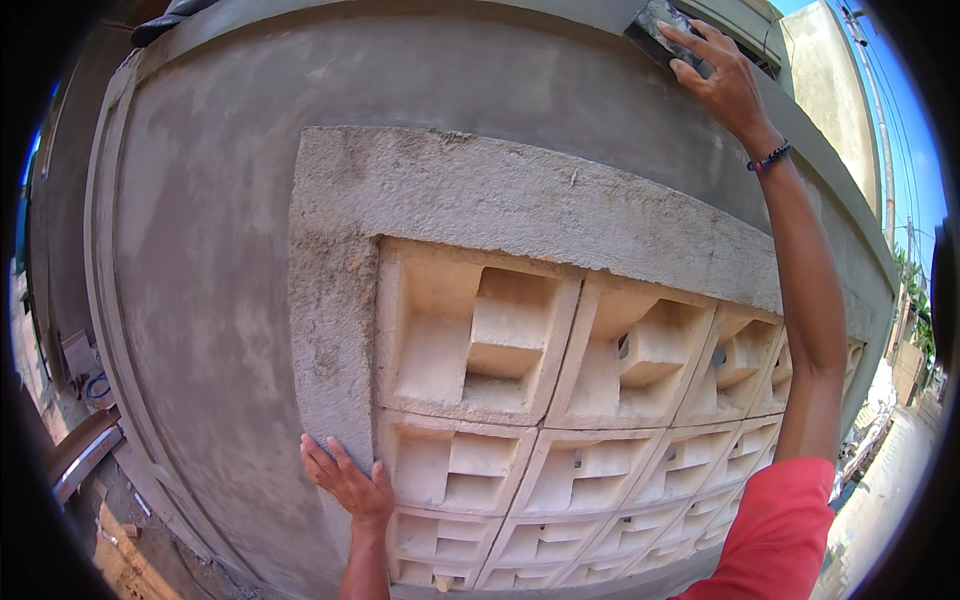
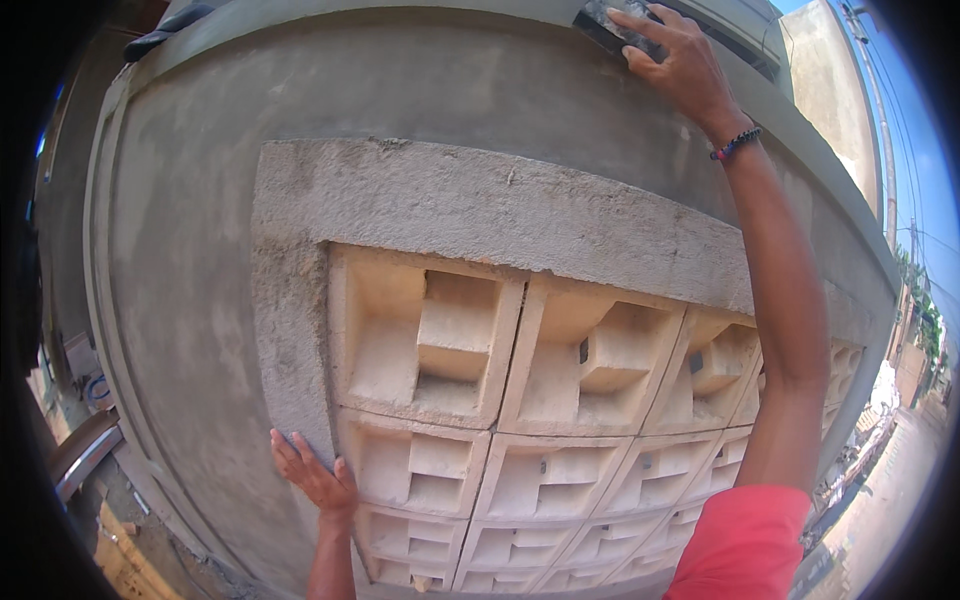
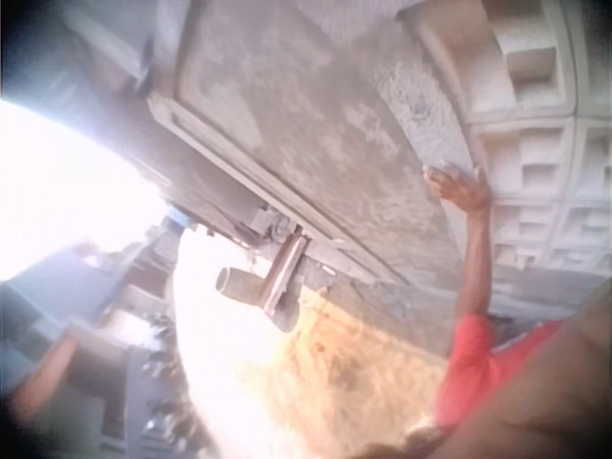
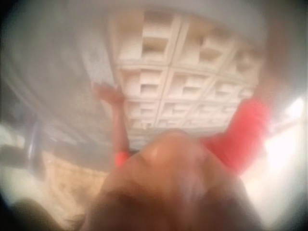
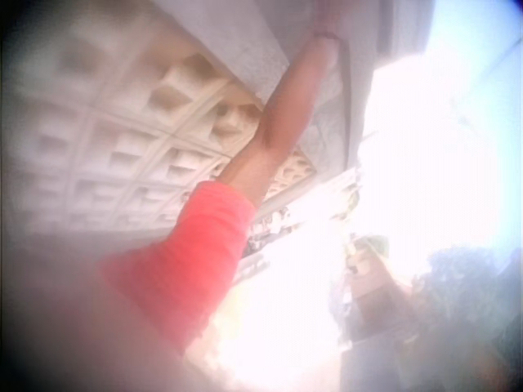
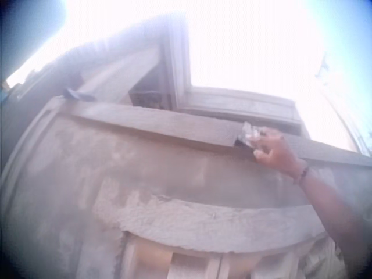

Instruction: The person applies and smooths wet plaster onto a curved wall section above decorative lattice blocks using a trowel. The person repeatedly spreads and levels the plaster along the top edge and vertical surface, occasionally stepping back to reposition.

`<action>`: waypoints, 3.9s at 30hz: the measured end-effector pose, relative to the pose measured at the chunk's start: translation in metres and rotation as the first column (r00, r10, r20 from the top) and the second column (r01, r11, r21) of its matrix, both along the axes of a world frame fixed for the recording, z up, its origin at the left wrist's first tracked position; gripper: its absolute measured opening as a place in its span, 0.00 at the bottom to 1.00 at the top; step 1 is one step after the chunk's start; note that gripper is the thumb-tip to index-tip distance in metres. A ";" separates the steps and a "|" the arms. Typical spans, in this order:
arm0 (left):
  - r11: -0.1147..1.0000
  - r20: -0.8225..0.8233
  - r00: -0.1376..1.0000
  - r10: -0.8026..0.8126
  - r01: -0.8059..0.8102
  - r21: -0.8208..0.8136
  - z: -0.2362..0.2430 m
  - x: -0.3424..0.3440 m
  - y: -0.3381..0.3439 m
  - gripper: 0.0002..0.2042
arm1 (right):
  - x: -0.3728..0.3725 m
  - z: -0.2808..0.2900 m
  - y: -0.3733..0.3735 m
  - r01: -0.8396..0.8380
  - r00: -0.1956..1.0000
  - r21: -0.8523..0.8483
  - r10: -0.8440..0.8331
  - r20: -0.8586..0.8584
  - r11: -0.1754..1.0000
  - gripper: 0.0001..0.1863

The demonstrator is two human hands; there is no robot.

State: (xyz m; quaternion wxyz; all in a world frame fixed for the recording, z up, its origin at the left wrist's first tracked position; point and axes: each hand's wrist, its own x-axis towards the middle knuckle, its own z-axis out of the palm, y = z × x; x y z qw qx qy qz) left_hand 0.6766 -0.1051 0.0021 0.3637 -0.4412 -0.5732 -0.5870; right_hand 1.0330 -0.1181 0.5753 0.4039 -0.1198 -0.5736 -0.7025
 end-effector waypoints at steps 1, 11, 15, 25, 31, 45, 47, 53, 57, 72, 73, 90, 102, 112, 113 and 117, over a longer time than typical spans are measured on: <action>1.000 0.002 1.000 -0.002 0.002 0.005 0.000 0.000 0.001 0.32 | 0.031 0.000 -0.003 0.033 0.998 0.013 -0.032 -0.057 0.999 0.23; 1.000 -0.018 1.000 0.017 -0.017 0.017 0.004 0.004 0.000 0.32 | 0.044 -0.004 -0.005 0.097 0.994 0.016 -0.096 -0.060 0.995 0.23; 0.999 -0.008 0.999 -0.032 0.032 0.030 0.004 0.009 0.007 0.32 | 0.108 0.022 -0.028 -0.144 0.924 -0.209 0.055 -0.379 0.967 0.22; 1.000 0.002 1.000 -0.008 0.008 0.018 0.003 0.009 0.007 0.32 | 0.128 0.016 -0.021 -0.054 0.957 -0.151 0.008 -0.290 0.987 0.24; 0.999 -0.023 0.999 0.039 -0.039 0.012 0.001 0.008 0.007 0.31 | 0.061 -0.006 -0.011 0.007 0.996 -0.116 -0.018 -0.090 0.993 0.25; 0.999 -0.036 0.998 0.042 -0.042 0.009 0.002 0.004 0.006 0.31 | 0.097 -0.019 -0.023 0.046 0.989 -0.122 -0.062 -0.137 0.991 0.25; 1.000 -0.019 1.000 0.023 -0.023 0.009 0.003 0.008 0.007 0.31 | 0.155 -0.021 -0.029 -0.007 0.964 -0.157 -0.035 -0.263 0.988 0.25; 1.000 -0.010 1.000 0.026 -0.026 0.016 0.002 0.010 0.007 0.32 | 0.173 -0.028 -0.024 -0.176 0.860 -0.194 0.055 -0.507 0.965 0.23; 1.000 -0.014 1.000 0.015 -0.015 0.016 0.005 0.008 0.007 0.32 | 0.062 -0.024 -0.012 -0.064 0.957 -0.036 0.051 -0.285 0.997 0.23; 0.999 0.000 0.999 -0.039 0.039 0.016 0.001 0.005 0.003 0.33 | 0.010 0.013 0.009 -0.197 0.891 -0.073 0.148 -0.429 0.978 0.24; 0.999 0.001 1.000 -0.026 0.026 0.020 0.001 0.003 0.001 0.33 | -0.031 0.008 0.013 -0.154 0.917 -0.041 0.127 -0.378 0.987 0.24; 0.996 -0.003 0.997 -0.078 0.078 0.035 0.000 0.003 0.006 0.32 | -0.140 0.038 -0.005 -0.089 0.913 -0.209 -0.004 -0.407 0.974 0.23; 0.995 0.009 0.995 -0.102 0.101 0.016 -0.002 0.003 0.009 0.33 | -0.111 0.051 -0.004 -0.088 0.860 -0.162 -0.007 -0.511 0.983 0.23; 0.996 0.023 0.995 -0.092 0.092 0.023 -0.004 0.001 0.007 0.33 | -0.044 0.032 -0.002 -0.112 0.914 -0.125 0.053 -0.403 0.986 0.24; 0.995 0.015 0.995 -0.097 0.096 0.025 -0.003 0.001 0.008 0.33 | -0.039 0.041 -0.004 -0.158 0.843 -0.157 0.050 -0.535 0.975 0.24; 0.994 0.007 0.994 -0.110 0.110 0.019 0.000 0.003 0.006 0.33 | -0.148 0.049 0.009 -0.087 0.890 -0.083 0.040 -0.455 0.993 0.25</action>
